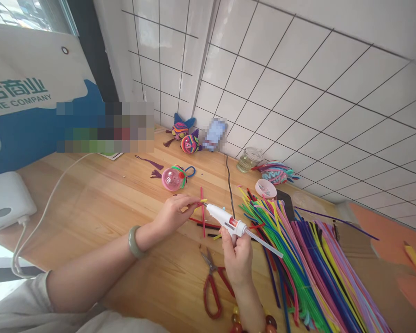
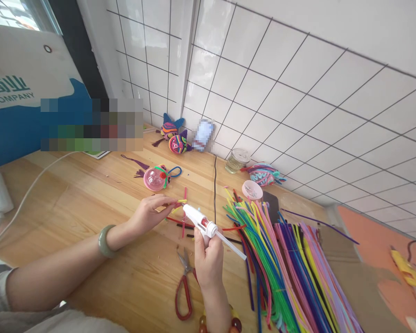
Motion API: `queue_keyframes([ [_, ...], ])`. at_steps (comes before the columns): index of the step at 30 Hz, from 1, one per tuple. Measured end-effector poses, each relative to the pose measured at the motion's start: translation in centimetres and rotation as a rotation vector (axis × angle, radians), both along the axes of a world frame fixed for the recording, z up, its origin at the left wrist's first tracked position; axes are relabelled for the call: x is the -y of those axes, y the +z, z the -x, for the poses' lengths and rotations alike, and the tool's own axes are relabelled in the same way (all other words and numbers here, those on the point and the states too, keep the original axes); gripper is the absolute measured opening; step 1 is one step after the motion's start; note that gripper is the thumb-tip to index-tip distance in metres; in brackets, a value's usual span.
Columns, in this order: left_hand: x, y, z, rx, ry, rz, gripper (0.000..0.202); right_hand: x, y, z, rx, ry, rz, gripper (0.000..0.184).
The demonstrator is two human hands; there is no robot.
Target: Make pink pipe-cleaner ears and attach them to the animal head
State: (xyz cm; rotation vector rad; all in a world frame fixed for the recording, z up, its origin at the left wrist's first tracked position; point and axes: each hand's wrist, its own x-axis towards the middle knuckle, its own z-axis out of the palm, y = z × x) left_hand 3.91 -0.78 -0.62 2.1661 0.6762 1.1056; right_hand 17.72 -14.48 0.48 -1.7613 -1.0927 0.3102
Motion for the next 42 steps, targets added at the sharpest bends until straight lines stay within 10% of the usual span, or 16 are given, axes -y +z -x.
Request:
queue_keyframes([
  [42, 0.11, 0.13, -0.02, 0.013, 0.010, -0.035, 0.017, -0.18, 0.50, 0.24, -0.044, -0.015, -0.047, 0.022],
])
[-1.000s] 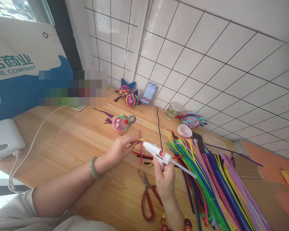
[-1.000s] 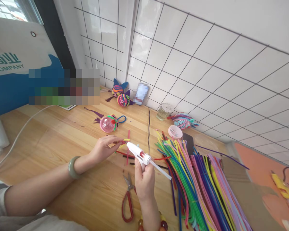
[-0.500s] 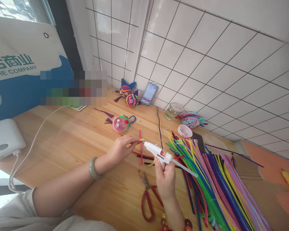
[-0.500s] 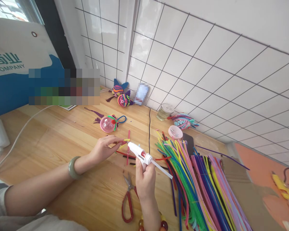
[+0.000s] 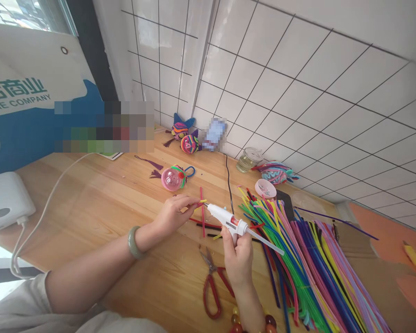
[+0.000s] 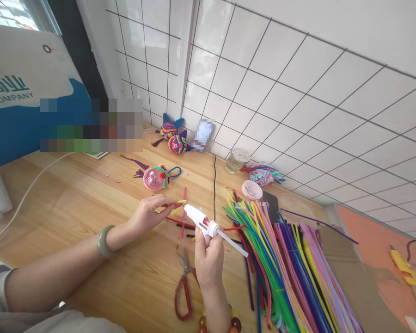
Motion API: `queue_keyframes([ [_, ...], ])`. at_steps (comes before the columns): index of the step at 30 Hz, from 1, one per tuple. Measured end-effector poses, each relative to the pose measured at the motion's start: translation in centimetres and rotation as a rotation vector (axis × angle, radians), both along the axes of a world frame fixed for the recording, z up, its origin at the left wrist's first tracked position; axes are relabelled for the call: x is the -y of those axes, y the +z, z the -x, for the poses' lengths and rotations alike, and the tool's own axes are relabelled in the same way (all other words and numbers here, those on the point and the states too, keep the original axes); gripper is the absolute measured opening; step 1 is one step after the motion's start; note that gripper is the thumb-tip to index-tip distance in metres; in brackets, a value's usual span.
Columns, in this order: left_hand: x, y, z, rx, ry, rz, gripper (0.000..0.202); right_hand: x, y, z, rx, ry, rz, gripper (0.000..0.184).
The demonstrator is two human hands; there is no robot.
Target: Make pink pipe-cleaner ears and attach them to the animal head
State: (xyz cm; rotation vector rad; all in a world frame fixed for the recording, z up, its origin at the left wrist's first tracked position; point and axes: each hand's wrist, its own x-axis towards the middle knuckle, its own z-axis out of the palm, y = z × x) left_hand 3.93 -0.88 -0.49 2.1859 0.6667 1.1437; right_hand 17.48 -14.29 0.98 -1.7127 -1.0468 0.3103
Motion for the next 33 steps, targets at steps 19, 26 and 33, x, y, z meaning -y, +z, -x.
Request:
queue_keyframes([
  [19, 0.00, -0.08, -0.03, -0.004, -0.001, -0.014, 0.017, 0.01, 0.14, 0.45, 0.044, 0.005, 0.007, 0.020],
  [26, -0.02, -0.02, -0.08, 0.003, 0.009, -0.019, 0.016, -0.12, 0.42, 0.32, 0.031, -0.021, 0.017, 0.021],
  [33, 0.01, -0.07, -0.10, 0.010, 0.008, -0.028, 0.016, -0.02, 0.10, 0.54, 0.046, 0.006, 0.000, 0.019],
])
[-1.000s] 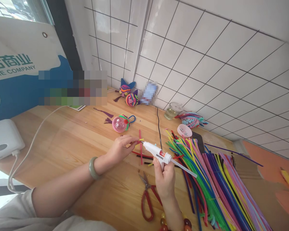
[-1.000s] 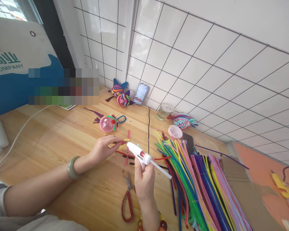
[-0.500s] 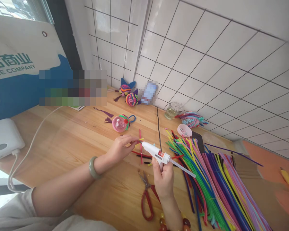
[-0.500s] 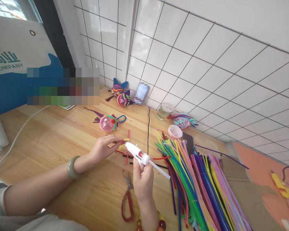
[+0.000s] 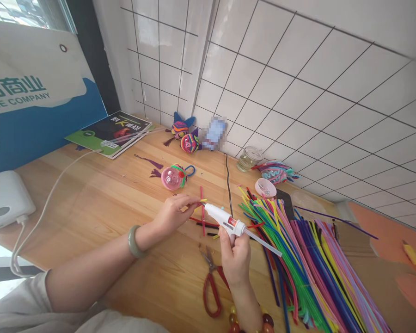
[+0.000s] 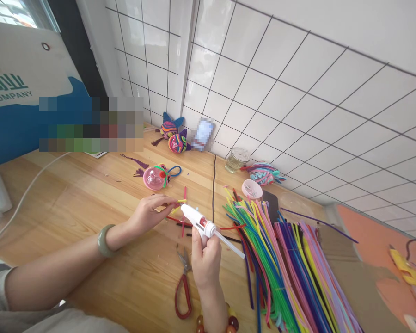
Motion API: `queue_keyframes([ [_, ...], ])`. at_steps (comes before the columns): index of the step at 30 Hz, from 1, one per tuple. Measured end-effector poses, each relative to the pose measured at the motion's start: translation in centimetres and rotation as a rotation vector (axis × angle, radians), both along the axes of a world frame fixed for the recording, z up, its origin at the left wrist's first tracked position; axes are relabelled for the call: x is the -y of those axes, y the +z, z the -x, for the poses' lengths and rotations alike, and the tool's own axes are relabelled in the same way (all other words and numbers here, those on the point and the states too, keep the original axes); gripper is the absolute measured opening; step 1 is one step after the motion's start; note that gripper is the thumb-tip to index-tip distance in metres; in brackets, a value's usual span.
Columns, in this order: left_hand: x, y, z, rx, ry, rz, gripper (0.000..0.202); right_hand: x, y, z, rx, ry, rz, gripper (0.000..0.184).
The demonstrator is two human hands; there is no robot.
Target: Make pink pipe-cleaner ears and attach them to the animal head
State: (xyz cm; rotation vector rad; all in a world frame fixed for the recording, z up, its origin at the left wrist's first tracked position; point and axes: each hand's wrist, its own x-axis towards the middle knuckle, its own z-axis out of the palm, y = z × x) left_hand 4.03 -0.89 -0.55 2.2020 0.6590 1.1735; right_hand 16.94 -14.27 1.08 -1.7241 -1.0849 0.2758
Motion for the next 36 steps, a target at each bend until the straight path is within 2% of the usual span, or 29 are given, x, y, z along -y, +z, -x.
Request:
queue_keyframes([
  [4, 0.02, 0.12, -0.01, 0.003, 0.009, 0.006, 0.016, -0.02, 0.10, -0.16, 0.026, -0.051, 0.013, 0.018],
  [13, 0.07, 0.13, 0.05, -0.007, 0.000, 0.034, 0.016, 0.11, -0.52, 0.16, 0.036, -0.011, 0.017, 0.021],
  [19, 0.04, 0.19, 0.05, 0.004, 0.001, 0.028, 0.017, 0.07, -0.17, -0.10, 0.070, -0.068, 0.005, 0.018],
  [25, 0.03, 0.13, 0.07, -0.002, -0.001, 0.034, 0.018, 0.17, -0.47, 0.14, 0.060, -0.025, 0.005, 0.019],
  [32, 0.09, 0.18, 0.02, 0.000, 0.011, 0.041, 0.016, -0.01, -0.32, -0.15, 0.037, -0.070, 0.018, 0.019],
  [36, 0.02, 0.10, 0.00, -0.011, 0.011, 0.051, 0.017, 0.00, -0.40, -0.02, 0.031, -0.036, 0.002, 0.021],
])
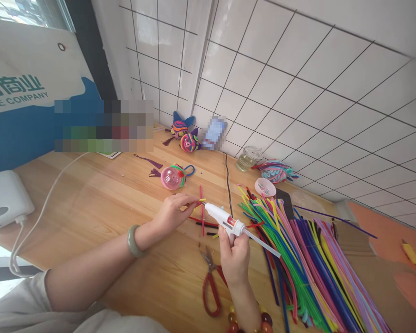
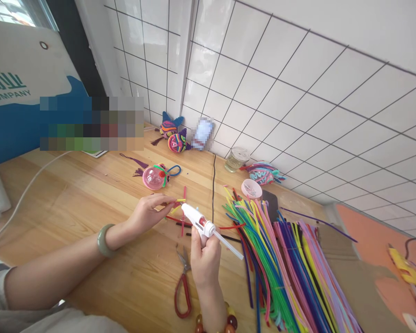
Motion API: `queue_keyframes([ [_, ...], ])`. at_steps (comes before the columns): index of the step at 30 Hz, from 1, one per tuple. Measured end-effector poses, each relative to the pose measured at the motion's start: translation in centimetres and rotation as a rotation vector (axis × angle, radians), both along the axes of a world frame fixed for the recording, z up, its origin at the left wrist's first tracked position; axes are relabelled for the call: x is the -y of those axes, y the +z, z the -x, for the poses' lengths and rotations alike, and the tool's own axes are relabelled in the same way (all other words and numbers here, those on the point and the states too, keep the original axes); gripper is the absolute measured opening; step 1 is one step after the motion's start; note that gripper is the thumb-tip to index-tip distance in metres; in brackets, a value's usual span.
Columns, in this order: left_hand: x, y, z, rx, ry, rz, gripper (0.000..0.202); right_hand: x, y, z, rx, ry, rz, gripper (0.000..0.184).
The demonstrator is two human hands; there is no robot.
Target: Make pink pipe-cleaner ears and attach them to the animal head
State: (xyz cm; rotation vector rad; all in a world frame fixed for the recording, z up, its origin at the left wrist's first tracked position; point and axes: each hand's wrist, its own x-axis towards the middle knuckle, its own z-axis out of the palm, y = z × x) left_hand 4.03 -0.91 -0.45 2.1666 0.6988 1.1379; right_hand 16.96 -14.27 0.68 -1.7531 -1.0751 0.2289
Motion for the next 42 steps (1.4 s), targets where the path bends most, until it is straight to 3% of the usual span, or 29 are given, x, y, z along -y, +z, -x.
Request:
queue_keyframes([
  [8, -0.03, -0.20, -0.05, 0.024, -0.002, 0.012, 0.017, -0.04, 0.08, -0.13, 0.002, -0.041, 0.021, 0.021],
  [16, 0.02, -0.05, 0.06, -0.019, -0.019, 0.043, 0.019, 0.16, -0.81, 0.01, -0.002, 0.010, 0.026, 0.021],
  [23, 0.04, -0.10, 0.04, -0.004, 0.011, 0.019, 0.017, -0.06, -0.03, -0.05, -0.036, -0.031, 0.009, 0.021],
  [42, 0.07, 0.15, 0.01, 0.013, -0.008, 0.010, 0.017, -0.01, -0.22, -0.09, -0.055, -0.024, 0.002, 0.023],
])
